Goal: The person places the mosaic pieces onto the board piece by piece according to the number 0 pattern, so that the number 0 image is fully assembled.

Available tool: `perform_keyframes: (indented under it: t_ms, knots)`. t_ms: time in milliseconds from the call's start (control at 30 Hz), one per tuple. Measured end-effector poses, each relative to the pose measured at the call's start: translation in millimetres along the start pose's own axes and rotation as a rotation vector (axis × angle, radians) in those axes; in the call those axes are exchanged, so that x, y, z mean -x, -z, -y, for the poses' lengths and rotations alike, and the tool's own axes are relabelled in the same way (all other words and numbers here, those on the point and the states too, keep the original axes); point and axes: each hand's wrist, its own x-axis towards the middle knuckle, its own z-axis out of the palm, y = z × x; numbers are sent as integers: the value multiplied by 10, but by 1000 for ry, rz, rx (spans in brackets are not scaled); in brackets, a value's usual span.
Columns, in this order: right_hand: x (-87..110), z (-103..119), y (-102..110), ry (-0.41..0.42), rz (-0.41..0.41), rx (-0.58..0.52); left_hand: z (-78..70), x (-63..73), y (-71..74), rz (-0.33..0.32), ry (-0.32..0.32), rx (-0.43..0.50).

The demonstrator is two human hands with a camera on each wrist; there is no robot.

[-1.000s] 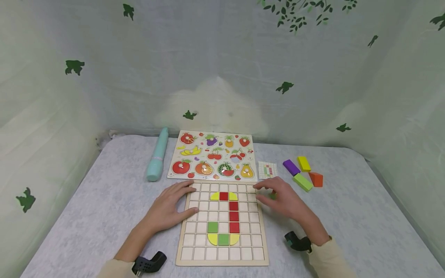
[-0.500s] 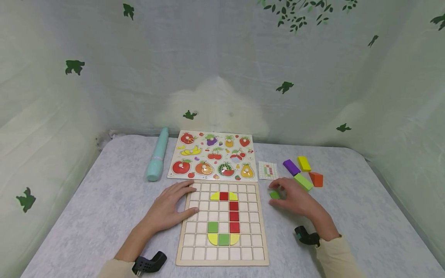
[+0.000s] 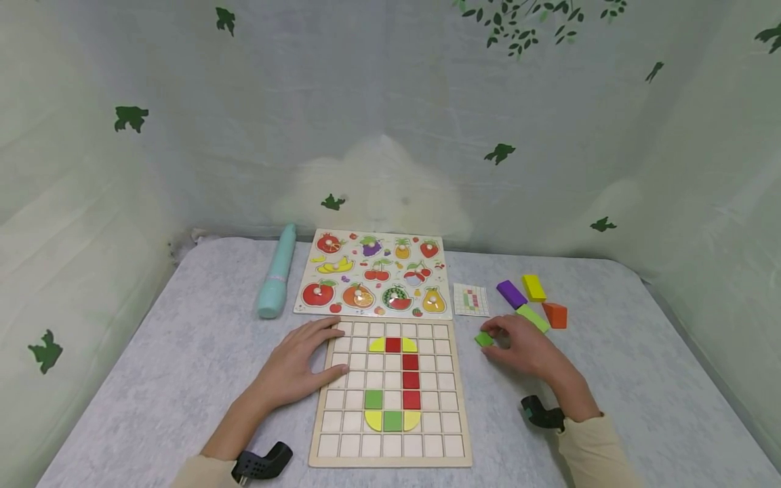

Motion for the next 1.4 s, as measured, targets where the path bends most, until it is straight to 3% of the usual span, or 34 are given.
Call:
perform_keyframes:
  t_ms: [433, 733, 933, 1200, 1400]
  knots:
    - [24, 206, -38, 53, -62, -62, -17, -8, -4, -3, 0, 1]
    - [32, 440, -122, 114, -54, -145, -25, -16, -4, 0, 2, 6]
    - [49, 580, -190, 191, -22, -176, -33, -13, -7, 0, 8, 4]
    - [-19, 850, -259, 197, 56, -182, -25, -23, -15, 3, 5, -5]
    - [-98, 1065, -301, 281, 92, -179, -27, -2, -6, 6, 20, -7]
